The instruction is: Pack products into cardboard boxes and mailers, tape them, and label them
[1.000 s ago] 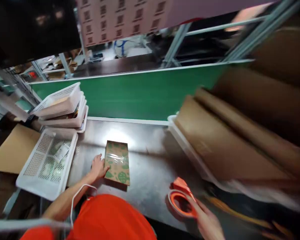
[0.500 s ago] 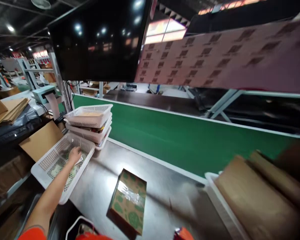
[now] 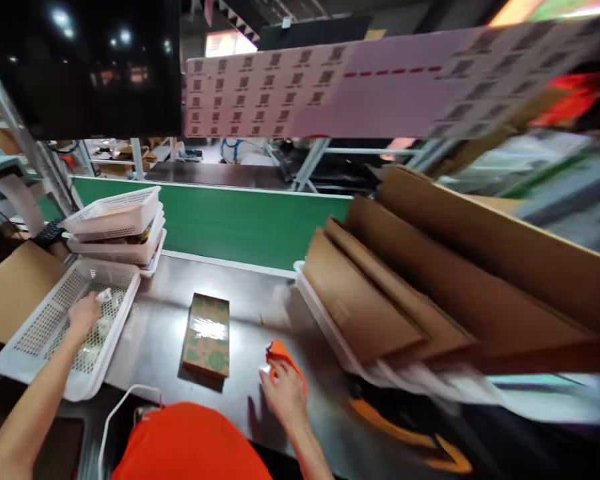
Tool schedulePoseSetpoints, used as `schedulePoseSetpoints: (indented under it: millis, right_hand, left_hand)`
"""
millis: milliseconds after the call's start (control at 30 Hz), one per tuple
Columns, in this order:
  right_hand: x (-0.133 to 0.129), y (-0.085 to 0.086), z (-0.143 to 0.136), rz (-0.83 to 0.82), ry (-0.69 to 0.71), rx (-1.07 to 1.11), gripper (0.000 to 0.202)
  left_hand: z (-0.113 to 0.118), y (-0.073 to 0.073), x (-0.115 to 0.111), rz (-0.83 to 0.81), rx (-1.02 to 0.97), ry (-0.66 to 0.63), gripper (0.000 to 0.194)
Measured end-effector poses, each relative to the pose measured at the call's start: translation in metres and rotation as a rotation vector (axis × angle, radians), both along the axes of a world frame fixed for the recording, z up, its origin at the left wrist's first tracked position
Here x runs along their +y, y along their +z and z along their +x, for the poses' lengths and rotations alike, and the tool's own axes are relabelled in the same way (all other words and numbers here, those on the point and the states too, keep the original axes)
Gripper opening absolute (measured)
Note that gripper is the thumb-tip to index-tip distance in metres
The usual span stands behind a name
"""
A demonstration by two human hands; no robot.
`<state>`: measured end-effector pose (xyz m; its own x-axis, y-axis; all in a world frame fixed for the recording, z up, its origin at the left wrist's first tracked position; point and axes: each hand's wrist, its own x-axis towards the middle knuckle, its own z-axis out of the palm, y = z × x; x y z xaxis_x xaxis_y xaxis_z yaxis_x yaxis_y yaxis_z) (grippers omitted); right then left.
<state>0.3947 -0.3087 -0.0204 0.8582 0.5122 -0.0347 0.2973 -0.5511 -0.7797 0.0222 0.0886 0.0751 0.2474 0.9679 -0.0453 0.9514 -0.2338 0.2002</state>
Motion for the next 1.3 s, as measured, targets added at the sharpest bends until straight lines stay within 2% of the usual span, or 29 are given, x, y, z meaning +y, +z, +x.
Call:
schedulePoseSetpoints:
  millis: [67,100,167,233,267,333,433,500,567,667,733,800,900,967,1033,1167,1300]
  right_hand:
    - [0.014,0.02,-0.01,0.109,0.052,0.17,0.042]
    - [0.024,0.029,-0.018,0.168,0.092,0.255,0.048]
    - [0.048,0.043,-0.039,0.27,0.197,0.426,0.058]
    - [0.073,0.051,-0.063,0.364,0.319,0.67,0.064]
    - [0.085,0.053,-0.074,0.397,0.377,0.816,0.067]
    - [0.102,0.052,-0.089,0.446,0.402,0.95,0.07]
    - [0.106,0.047,-0.093,0.506,0.301,0.902,0.066]
    - [0.098,0.043,-0.088,0.537,0.226,0.83,0.062]
    - [0.087,0.043,-0.081,0.539,0.169,0.733,0.058]
    - [0.074,0.045,-0.075,0.504,0.171,0.579,0.047]
    - [0.069,0.049,-0.077,0.461,0.247,0.447,0.038]
    - [0.067,0.052,-0.082,0.434,0.308,0.323,0.035]
    - [0.064,0.057,-0.088,0.454,0.284,0.239,0.035]
    - [0.063,0.06,-0.09,0.476,0.284,0.168,0.027]
    - [0.063,0.063,-0.09,0.492,0.348,0.053,0.017]
    - [0.061,0.065,-0.092,0.486,0.487,-0.147,0.021]
    - [0.059,0.065,-0.098,0.451,0.514,-0.253,0.027]
  left_hand:
    - [0.009,0.016,-0.012,0.165,-0.056,-0.124,0.04]
    - [0.019,0.02,-0.025,0.242,-0.111,-0.266,0.042]
    - [0.048,0.018,-0.064,0.307,-0.235,-0.678,0.043]
    - [0.083,0.003,-0.11,0.256,-0.316,-1.092,0.042]
    - [0.098,-0.008,-0.133,0.254,-0.357,-1.233,0.041]
    - [0.119,-0.032,-0.168,0.274,-0.445,-1.36,0.043]
    - [0.125,-0.057,-0.19,0.223,-0.593,-1.286,0.053]
    - [0.121,-0.062,-0.19,0.055,-0.717,-1.172,0.061]
    - [0.123,-0.058,-0.187,-0.191,-0.877,-0.955,0.065]
    - [0.142,-0.046,-0.186,-0.57,-1.013,-0.555,0.056]
    - [0.158,-0.039,-0.188,-0.754,-1.006,-0.45,0.047]
    - [0.171,-0.034,-0.191,-0.847,-0.995,-0.451,0.039]
    - [0.176,-0.028,-0.196,-0.875,-1.017,-0.431,0.037]
    - [0.174,-0.026,-0.199,-0.886,-1.035,-0.417,0.042]
    - [0.17,-0.025,-0.201,-0.877,-1.042,-0.429,0.046]
    - [0.16,-0.025,-0.199,-0.808,-0.993,-0.486,0.041]
    - [0.15,-0.028,-0.195,-0.799,-0.948,-0.518,0.04]
